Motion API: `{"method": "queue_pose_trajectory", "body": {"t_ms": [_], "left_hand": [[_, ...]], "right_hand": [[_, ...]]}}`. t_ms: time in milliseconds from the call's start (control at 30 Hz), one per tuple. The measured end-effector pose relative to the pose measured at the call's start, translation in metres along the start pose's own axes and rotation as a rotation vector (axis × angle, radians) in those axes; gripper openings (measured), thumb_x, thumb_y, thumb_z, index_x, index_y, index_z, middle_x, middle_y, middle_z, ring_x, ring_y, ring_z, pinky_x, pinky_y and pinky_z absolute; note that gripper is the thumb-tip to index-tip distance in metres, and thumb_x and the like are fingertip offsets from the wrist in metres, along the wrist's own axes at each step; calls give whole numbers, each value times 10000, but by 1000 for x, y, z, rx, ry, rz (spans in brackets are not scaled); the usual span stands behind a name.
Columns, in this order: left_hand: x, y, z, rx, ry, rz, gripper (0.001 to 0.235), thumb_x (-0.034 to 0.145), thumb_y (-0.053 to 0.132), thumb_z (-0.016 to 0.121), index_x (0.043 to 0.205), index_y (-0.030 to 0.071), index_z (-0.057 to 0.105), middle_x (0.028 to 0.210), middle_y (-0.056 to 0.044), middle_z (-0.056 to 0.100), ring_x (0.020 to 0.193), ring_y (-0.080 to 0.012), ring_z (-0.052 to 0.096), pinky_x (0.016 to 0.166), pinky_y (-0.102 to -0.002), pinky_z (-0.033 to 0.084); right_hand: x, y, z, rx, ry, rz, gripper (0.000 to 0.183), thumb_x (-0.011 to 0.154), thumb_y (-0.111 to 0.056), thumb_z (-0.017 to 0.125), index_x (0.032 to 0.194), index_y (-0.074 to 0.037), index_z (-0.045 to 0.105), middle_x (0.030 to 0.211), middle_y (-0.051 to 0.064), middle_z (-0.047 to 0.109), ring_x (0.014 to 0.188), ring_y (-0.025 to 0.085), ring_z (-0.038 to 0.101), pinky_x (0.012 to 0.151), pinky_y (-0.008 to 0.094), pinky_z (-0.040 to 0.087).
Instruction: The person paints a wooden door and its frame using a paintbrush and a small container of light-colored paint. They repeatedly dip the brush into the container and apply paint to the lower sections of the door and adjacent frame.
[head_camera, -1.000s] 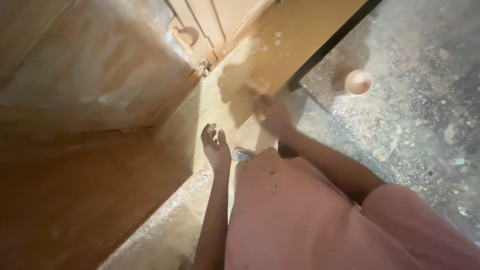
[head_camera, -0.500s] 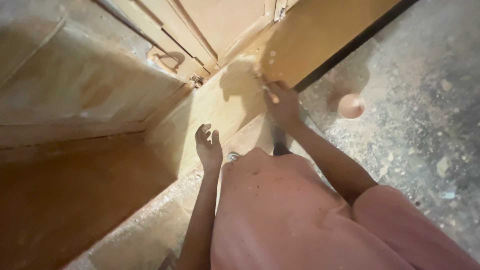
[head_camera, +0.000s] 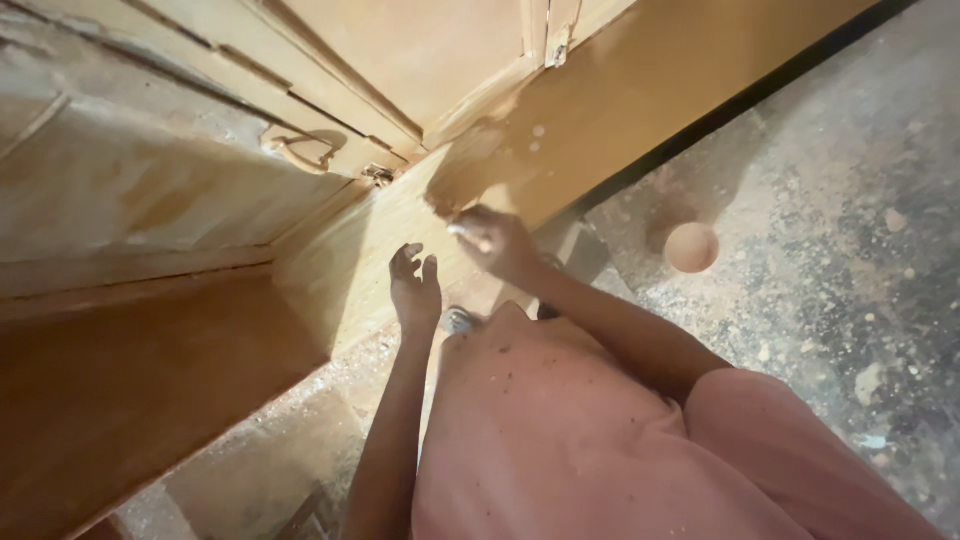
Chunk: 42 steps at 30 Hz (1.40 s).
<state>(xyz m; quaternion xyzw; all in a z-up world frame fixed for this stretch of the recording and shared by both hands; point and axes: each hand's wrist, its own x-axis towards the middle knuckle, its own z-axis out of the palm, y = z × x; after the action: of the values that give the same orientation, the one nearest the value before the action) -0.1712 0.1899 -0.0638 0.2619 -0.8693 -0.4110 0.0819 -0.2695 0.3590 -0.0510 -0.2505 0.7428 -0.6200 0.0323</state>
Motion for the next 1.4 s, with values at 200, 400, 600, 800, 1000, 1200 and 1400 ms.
{"method": "queue_pose_trajectory", "body": {"t_ms": [200,400,600,800,1000,1200,1400], "left_hand": [[-2,14,18,-42,-4,-68,374,947,155,681,1284,33,577,1298,-176,601,1040,-305,682,815,-417,561],[-5,24,36,-43,-6,-40,407,945,156,693,1310,27,567,1294,-169,608,1018,-301,683,821,-401,561],[2,34,44,-32,10,-16,344,964,148,689,1275,36,592,1309,-184,594,1044,-300,690,829,-403,573],[9,48,46,-4,-22,-25,381,962,177,680,1306,47,583,1288,-166,615,1056,-304,688,803,-408,561],[11,58,45,-41,-13,-46,400,966,190,685,1322,48,570,1300,-167,604,1072,-304,681,807,-412,562],[8,52,49,-29,-10,-69,398,971,189,674,1326,44,566,1299,-169,607,1060,-311,680,796,-418,560],[13,47,58,-21,-22,-94,380,977,183,670,1317,44,574,1322,-172,594,1065,-312,680,814,-418,561]], "right_hand": [[52,23,-97,-182,345,14,160,917,-112,786,1018,-21,702,898,126,713,808,263,711,726,371,544],[56,31,-131,-561,364,-150,206,913,-19,733,1118,-32,727,1121,166,695,928,334,687,791,422,556],[51,49,-61,1008,68,406,424,883,-61,705,1284,-191,662,1316,3,635,1119,191,614,951,291,553],[38,68,-60,-381,-256,-383,212,929,-118,753,1137,-155,748,1297,84,694,1152,261,675,959,387,571],[59,74,-144,-417,-12,-171,386,897,-43,713,1275,-119,731,1237,127,700,1074,339,698,929,429,584],[41,50,-159,-547,125,-25,319,853,-28,718,1168,-76,722,1212,143,709,1047,368,699,886,423,574],[0,5,-92,53,-38,272,443,829,-45,611,1262,-123,661,1273,93,696,1055,313,673,885,376,555]]}}
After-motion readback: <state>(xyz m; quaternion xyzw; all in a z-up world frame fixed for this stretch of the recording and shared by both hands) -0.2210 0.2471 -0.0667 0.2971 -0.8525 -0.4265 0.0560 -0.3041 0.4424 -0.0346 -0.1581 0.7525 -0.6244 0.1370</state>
